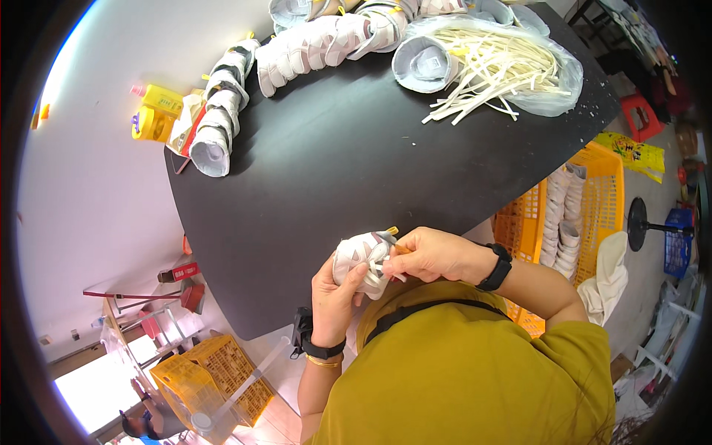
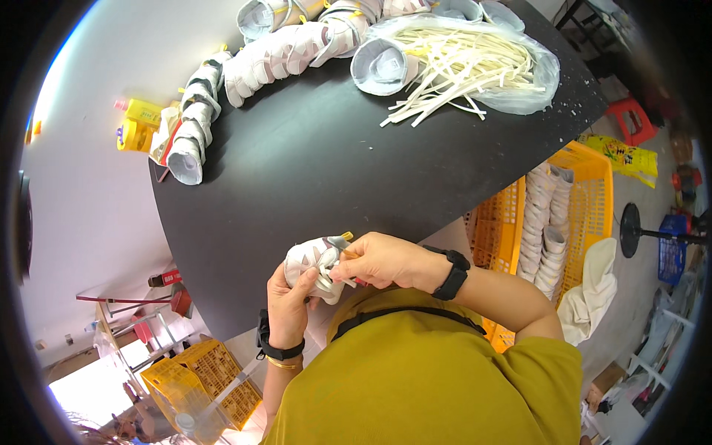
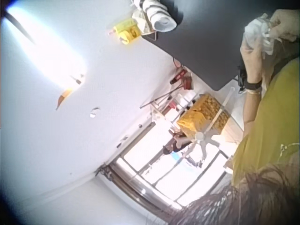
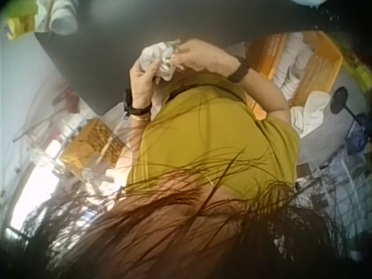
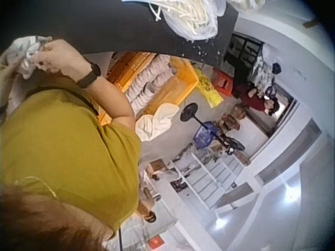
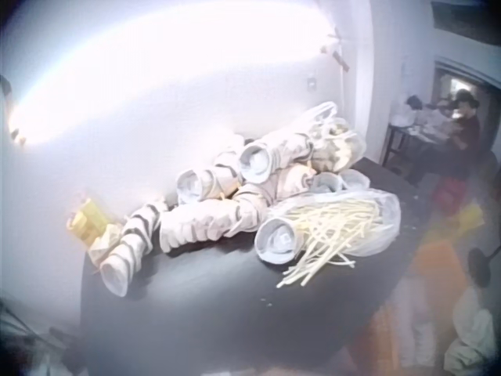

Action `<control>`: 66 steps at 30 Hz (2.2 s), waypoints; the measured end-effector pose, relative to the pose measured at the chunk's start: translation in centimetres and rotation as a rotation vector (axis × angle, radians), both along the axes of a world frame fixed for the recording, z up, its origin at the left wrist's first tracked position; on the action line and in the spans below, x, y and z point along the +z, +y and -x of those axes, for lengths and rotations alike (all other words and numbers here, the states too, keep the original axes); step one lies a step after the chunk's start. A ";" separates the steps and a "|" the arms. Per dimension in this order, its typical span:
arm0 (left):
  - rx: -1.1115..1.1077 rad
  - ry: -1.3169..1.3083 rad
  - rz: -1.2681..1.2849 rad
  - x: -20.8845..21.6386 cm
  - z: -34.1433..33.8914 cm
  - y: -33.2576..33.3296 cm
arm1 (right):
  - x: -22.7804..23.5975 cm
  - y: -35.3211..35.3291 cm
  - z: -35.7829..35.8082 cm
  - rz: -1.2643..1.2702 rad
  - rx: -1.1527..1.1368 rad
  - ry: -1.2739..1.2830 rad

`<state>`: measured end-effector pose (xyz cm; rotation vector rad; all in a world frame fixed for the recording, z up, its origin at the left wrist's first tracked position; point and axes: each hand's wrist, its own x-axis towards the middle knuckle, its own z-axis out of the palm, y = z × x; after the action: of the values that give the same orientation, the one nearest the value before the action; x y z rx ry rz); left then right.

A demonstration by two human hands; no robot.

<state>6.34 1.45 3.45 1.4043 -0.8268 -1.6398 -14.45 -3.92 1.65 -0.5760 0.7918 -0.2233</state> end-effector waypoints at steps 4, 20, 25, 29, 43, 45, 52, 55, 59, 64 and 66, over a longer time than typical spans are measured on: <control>0.020 0.021 -0.020 -0.2 -0.2 -0.4 | -0.6 0.7 -0.2 0.204 -0.031 -0.031; -0.149 0.536 -0.219 -0.2 -3.5 -0.7 | 1.3 -1.6 1.2 0.814 0.219 0.014; 0.039 0.657 -0.083 -0.9 -0.5 1.6 | 0.8 0.3 -0.3 0.491 -0.161 -0.049; 0.118 0.431 0.006 -1.2 0.8 2.3 | -0.9 2.3 -2.4 0.488 -0.391 -0.018; 0.249 0.140 0.097 -1.5 2.7 3.0 | 0.3 3.3 -3.5 0.037 -0.530 -0.104; 0.269 0.129 0.111 -1.5 3.1 2.9 | 0.5 3.5 -3.7 0.049 -0.546 -0.086; 0.329 0.024 0.142 -1.6 3.6 2.3 | -0.3 4.2 -4.0 0.082 -0.589 -0.102; 0.359 0.021 0.160 -1.8 3.2 2.3 | -0.6 4.6 -3.7 0.269 -0.529 0.028; 0.349 0.025 0.138 -2.2 3.1 2.3 | -1.7 4.7 -3.1 0.505 -0.496 0.113; 0.335 0.052 0.138 -2.0 3.3 2.3 | -0.9 3.9 -3.0 0.512 -0.451 0.087; 0.339 0.085 0.138 -2.1 3.2 2.3 | -0.8 3.9 -3.4 0.491 -0.477 0.070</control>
<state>3.13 3.74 1.33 1.2893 -0.6029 -1.3473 -11.06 -0.05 0.87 -0.8529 0.9419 -0.8566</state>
